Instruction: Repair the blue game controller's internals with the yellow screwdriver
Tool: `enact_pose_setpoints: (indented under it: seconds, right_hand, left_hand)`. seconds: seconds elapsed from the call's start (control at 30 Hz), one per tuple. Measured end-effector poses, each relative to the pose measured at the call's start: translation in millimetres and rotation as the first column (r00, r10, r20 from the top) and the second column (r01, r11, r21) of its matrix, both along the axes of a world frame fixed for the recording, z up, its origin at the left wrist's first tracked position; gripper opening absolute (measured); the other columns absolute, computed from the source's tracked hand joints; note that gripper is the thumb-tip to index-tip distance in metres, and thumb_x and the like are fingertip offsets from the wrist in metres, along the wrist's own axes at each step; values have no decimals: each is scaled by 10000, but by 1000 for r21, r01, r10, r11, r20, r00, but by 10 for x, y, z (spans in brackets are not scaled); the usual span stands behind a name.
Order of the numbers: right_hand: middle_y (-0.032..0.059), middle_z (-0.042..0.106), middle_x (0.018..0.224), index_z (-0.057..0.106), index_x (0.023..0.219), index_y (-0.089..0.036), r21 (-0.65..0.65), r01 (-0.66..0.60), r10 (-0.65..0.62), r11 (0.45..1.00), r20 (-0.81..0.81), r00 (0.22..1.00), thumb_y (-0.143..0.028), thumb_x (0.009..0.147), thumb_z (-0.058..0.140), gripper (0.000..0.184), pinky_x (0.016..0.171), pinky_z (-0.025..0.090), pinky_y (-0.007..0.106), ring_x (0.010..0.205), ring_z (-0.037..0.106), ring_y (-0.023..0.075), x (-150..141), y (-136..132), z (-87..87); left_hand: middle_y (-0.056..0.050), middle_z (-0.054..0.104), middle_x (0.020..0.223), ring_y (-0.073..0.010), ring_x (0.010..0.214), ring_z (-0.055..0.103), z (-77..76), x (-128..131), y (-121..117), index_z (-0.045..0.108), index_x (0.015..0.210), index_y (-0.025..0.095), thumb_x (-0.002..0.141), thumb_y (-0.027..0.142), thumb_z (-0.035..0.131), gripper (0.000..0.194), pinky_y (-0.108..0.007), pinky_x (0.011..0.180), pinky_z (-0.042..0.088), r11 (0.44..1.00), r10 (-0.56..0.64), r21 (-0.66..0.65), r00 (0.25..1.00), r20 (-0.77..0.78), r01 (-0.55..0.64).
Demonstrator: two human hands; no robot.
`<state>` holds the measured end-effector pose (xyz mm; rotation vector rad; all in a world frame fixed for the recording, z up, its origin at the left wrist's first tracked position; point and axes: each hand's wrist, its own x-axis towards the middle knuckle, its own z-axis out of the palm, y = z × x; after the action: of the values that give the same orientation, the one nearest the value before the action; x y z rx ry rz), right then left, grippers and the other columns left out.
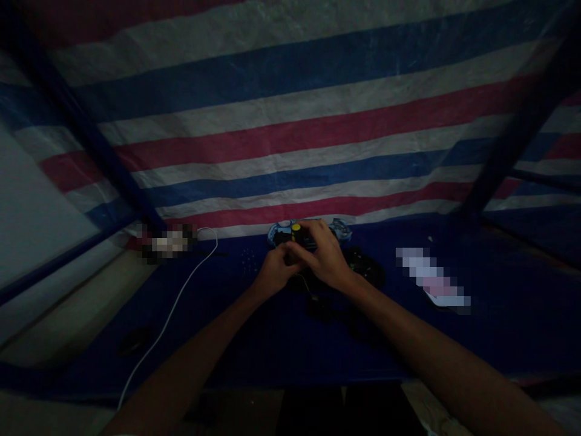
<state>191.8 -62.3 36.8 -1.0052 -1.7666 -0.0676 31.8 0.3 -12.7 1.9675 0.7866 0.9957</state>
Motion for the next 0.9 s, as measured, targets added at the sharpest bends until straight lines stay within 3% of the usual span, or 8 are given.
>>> enact_pose_setpoints:
  seconds: [0.1, 0.23, 0.4, 0.53, 0.67, 0.77, 0.9]
  right_hand:
    - [101, 688, 1139, 577, 1302, -222, 17, -2, 2, 1000, -31, 1000, -390, 1006, 577, 341, 937, 530, 441, 1060, 625, 257, 5, 14, -5]
    - [105, 662, 1190, 527, 1408, -246, 32, -25, 26, 999, -33, 999, -334, 1027, 526, 391, 977, 528, 458, 1110, 627, 253, 11, 6, 2]
    - [109, 655, 1265, 454, 1497, -256, 9, -9, 9, 1000, -58, 998, -357, 997, 586, 526, 998, 533, 460, 1136, 630, 260, 14, 2, -14]
    - [108, 685, 1207, 542, 1395, -228, -4, -9, 9, 1000, -43, 999, -415, 986, 612, 456, 945, 558, 438, 1081, 653, 259, 23, 40, -68]
    - [106, 695, 1169, 543, 1382, -219, -9, -10, 9, 1000, -45, 999, -403, 1015, 561, 411, 924, 563, 425, 1039, 666, 247, 20, 50, -79]
    - [103, 697, 1165, 546, 1371, -212, 18, -4, 6, 1000, -82, 997, -400, 1019, 553, 399, 918, 562, 407, 1010, 670, 232, 16, 39, -59]
    - [96, 702, 1143, 557, 1340, -215, 36, 21, -17, 999, -121, 993, -405, 1013, 562, 378, 906, 560, 396, 978, 673, 223, 22, 29, -47]
  left_hand:
    - [-74, 714, 1024, -200, 897, 631, 74, -68, -16, 719, 1098, 139, 847, 408, 775, 372, -310, 807, 510, 993, -66, 93, 997, -33, 69]
    - [-42, 711, 890, -161, 793, 607, 207, -138, -88, 766, 990, 144, 932, 317, 666, 208, -298, 799, 498, 980, -182, 55, 977, -113, 189]
    - [-20, 681, 804, -157, 739, 589, 123, -49, -84, 722, 902, 125, 826, 426, 780, 316, -278, 726, 490, 992, -107, -65, 994, 9, 107]
    - [-16, 662, 833, -153, 744, 583, 1, 4, -19, 681, 913, 124, 748, 513, 836, 450, -268, 705, 473, 995, -20, -98, 999, 46, 25]
    - [-28, 680, 934, -161, 796, 591, 59, -85, -6, 682, 1087, 146, 781, 455, 826, 458, -272, 727, 464, 1000, -30, 4, 993, -115, 30]
    - [-25, 666, 906, -160, 776, 568, 161, -175, -37, 694, 1060, 154, 831, 419, 786, 362, -275, 710, 450, 993, -22, 102, 956, -293, 54]
    - [-29, 664, 915, -174, 834, 593, 254, -229, -78, 698, 1033, 165, 872, 358, 741, 255, -285, 749, 471, 977, -77, 161, 931, -358, 143]
